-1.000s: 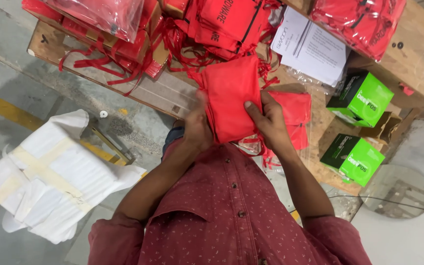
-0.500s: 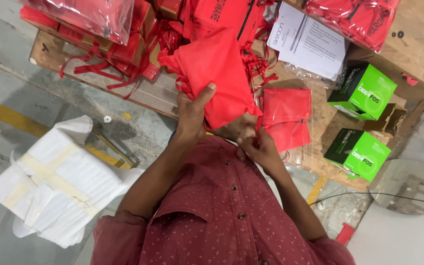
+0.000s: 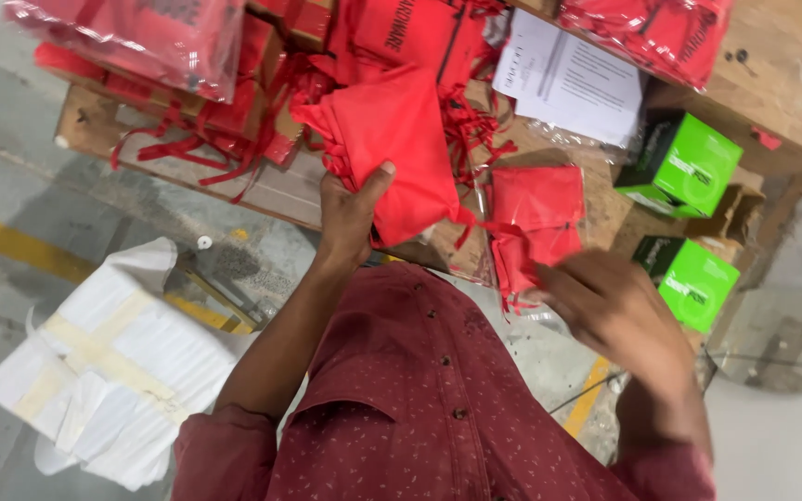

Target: Packing red cloth bags into plastic protective sleeves and organizing them.

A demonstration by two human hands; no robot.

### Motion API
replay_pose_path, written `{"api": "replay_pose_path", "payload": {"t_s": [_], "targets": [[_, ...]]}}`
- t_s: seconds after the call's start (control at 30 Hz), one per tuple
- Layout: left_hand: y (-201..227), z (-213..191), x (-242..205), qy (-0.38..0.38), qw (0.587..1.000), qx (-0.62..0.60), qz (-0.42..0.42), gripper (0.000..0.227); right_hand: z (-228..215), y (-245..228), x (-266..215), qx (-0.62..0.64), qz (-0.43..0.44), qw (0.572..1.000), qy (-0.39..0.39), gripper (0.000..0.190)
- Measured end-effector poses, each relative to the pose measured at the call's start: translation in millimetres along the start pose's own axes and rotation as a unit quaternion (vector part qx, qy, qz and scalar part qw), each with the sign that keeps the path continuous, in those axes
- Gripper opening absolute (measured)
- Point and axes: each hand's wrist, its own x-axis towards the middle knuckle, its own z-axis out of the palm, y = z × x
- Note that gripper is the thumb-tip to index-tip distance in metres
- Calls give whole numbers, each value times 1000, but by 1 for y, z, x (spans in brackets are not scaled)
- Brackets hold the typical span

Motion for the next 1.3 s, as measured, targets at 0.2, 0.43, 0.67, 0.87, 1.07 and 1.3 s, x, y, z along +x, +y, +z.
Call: {"api": "replay_pose_path", "payload": {"t_s": [0.2, 0.43, 0.67, 0.87, 1.07, 1.3], "targets": [[-43, -10, -20, -144, 986, 21, -75, 25, -24, -18, 127, 40, -173, 960, -217, 25], [-16, 22, -47, -201, 970, 73, -115, 19, 7, 33, 208, 73, -206, 964, -152, 18], [-35, -2, -49, -173, 977, 17, -126, 34, 18, 37, 192, 75, -188, 975, -94, 21], [-15, 16, -43, -146, 981, 2, -123, 35, 52, 31, 178, -29, -180, 980, -79, 15], [1, 30, -42, -74, 985, -23, -153, 24, 56, 12, 142, -31, -155, 987, -32, 24], [-18, -3, -40, -21, 992, -58, -112, 24, 115, -15, 89, -64, -47, 996, 33, 54]]}}
